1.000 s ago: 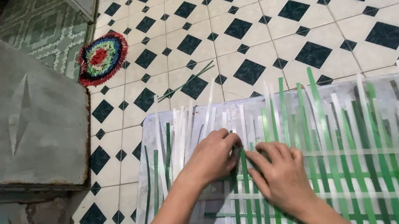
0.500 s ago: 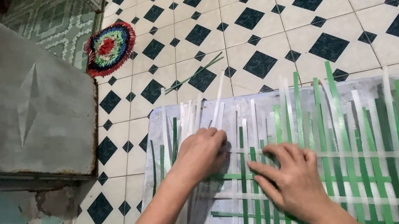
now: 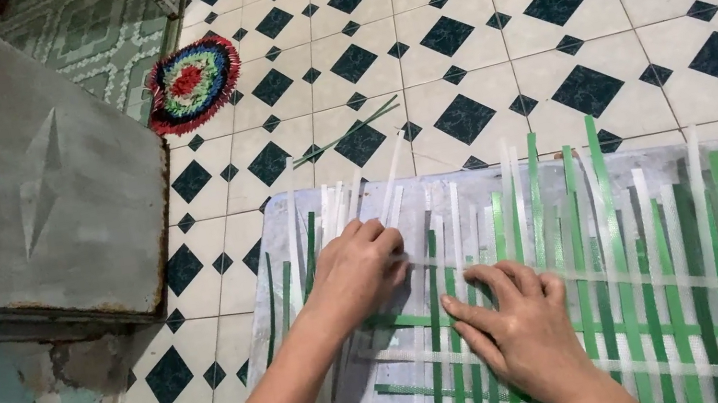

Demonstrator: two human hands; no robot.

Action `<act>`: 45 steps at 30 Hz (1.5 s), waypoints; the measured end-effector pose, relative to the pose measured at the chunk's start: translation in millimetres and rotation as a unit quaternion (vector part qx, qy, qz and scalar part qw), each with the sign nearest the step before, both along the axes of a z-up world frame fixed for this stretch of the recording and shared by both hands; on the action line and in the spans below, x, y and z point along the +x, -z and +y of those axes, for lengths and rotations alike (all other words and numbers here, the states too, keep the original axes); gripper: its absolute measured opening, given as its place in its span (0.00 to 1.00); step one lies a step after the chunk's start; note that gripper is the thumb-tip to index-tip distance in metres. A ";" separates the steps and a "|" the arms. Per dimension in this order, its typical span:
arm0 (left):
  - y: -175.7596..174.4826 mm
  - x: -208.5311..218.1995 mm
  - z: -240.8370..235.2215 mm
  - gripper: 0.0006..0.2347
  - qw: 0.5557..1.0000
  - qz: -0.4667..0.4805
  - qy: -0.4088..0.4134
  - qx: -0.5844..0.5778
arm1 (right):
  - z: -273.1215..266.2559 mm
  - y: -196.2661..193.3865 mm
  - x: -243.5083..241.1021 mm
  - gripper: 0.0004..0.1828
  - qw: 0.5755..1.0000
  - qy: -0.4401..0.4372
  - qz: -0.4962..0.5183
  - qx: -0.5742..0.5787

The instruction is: The person is weaving green and white plastic strips together on a flat surface to create a mat.

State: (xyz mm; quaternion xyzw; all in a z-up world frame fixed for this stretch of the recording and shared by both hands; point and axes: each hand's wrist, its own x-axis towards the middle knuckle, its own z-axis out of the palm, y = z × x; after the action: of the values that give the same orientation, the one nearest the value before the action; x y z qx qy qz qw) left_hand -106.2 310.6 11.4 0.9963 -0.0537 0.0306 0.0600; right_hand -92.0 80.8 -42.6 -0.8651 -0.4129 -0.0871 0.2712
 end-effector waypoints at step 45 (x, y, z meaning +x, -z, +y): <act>12.3 -24.6 -145.2 0.11 0.960 -0.240 -0.026 -0.144 | -123.9 -78.1 70.5 0.13 0.930 0.293 0.198 -0.103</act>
State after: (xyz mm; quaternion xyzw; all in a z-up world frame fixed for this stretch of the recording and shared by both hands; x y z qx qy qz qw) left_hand -130.8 165.4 -0.8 0.9415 -0.0355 0.2776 0.1877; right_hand -21.5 -43.1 35.5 -0.9705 -0.0853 0.0528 0.2194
